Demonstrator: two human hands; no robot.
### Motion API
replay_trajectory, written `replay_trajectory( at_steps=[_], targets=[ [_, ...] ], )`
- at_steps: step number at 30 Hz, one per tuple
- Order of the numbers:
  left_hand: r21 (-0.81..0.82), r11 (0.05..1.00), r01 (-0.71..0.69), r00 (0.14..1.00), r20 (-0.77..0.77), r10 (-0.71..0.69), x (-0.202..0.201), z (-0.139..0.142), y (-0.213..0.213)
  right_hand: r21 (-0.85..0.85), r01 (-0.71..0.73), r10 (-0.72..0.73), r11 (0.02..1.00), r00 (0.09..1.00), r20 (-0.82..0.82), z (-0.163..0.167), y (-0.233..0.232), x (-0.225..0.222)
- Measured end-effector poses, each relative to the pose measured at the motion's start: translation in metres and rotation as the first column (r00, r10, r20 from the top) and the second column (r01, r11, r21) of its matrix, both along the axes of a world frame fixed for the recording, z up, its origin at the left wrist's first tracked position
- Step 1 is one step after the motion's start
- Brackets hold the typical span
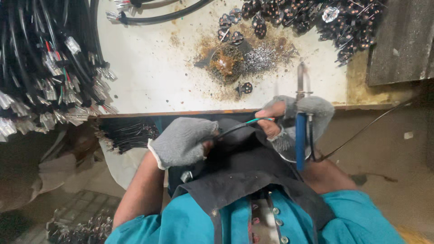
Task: The person sits at a cluttered workbench and solders electrical wires to connectors. They hold a wire in one gloved hand, apply the soldering iron tip to the exposed conductor, and use pliers to handle and position small connector parts, repeating the process on successive wire assemblies.
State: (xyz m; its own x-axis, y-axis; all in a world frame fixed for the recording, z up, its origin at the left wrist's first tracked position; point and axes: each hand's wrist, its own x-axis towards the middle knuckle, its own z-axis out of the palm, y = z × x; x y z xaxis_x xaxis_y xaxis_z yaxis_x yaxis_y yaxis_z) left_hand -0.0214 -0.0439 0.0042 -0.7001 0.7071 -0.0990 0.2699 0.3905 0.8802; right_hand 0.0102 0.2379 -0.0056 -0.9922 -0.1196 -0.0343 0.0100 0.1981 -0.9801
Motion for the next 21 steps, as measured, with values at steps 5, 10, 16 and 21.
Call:
replay_trajectory(
  at_steps=[5, 10, 16, 21],
  targets=[
    [0.168, 0.972, -0.167, 0.984, 0.085, 0.154, 0.000, 0.016, 0.026, 0.208, -0.124, 0.134, 0.970, 0.990, -0.036, 0.014, -0.015, -0.010],
    [0.048, 0.917, -0.395, 0.882, 0.301, 0.364, 0.017, -0.003, 0.057, 0.095, -0.035, 0.035, 0.995, 0.999, 0.001, 0.010, -0.018, -0.004],
    [0.041, 0.954, -0.298, 0.954, -0.003, 0.298, 0.018, -0.019, 0.051, 0.076, -0.059, 0.059, 0.995, 0.998, 0.002, 0.005, -0.013, -0.002],
    [0.037, 0.942, -0.334, 0.926, 0.199, 0.320, 0.019, -0.020, 0.053, 0.213, -0.101, 0.102, 0.972, 0.995, 0.006, 0.014, -0.012, -0.012]
  ],
)
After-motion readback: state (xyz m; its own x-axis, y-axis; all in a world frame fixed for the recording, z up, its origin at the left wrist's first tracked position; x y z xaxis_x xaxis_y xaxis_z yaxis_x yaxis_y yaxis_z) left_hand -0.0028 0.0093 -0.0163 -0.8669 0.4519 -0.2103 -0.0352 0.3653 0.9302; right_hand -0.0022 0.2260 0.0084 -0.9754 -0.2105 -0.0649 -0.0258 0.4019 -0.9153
